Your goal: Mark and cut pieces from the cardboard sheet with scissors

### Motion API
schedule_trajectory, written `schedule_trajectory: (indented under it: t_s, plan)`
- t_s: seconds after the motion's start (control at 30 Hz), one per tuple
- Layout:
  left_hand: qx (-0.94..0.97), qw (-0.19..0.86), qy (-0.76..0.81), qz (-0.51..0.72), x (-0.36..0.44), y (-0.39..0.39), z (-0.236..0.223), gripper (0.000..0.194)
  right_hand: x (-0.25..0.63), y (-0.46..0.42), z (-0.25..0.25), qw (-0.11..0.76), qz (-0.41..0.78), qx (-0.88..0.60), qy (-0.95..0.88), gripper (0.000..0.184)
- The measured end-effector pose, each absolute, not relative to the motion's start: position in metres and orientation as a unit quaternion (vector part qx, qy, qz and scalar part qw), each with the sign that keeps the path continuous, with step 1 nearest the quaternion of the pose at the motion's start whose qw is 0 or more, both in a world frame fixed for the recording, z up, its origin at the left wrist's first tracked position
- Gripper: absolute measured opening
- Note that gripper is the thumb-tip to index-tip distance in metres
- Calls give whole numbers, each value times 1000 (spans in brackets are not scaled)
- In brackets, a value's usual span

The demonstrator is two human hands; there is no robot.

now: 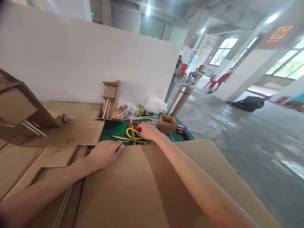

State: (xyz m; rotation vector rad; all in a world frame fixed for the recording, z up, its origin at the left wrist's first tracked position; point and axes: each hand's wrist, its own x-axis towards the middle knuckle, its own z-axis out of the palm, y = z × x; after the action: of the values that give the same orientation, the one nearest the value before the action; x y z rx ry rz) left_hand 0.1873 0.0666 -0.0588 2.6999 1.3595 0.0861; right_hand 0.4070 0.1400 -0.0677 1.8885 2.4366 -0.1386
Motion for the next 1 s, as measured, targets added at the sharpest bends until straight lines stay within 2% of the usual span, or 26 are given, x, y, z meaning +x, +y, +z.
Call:
schedule_trajectory:
  t_s: [0.27, 0.37, 0.53, 0.63, 0.7, 0.8, 0.9, 1.0]
  plan:
    - [890, 50, 453, 26, 189, 65, -54, 39, 397, 132, -50, 25, 5, 629, 777, 22]
    - [890, 44, 454, 28, 188, 63, -48, 40, 401, 127, -33, -1, 22, 630, 777, 16]
    - [894, 33, 446, 37, 187, 59, -37, 39, 415, 108, 20, -71, 40, 639, 765, 20]
    - [895, 21, 444, 42, 187, 56, -29, 37, 424, 89, 60, -162, 40, 640, 750, 26]
    - [895, 9, 444, 46, 188, 54, -22, 38, 429, 74, 88, -313, -27, 585, 748, 30]
    - [896, -9, 439, 58, 190, 51, -8, 37, 437, 54, 128, -459, -100, 526, 709, 22]
    - [902, -32, 425, 66, 194, 46, 12, 36, 444, 40, 162, -514, -194, 468, 692, 28]
    - [905, -50, 417, 67, 199, 37, 36, 34, 447, 30, 187, -525, -287, 409, 689, 39]
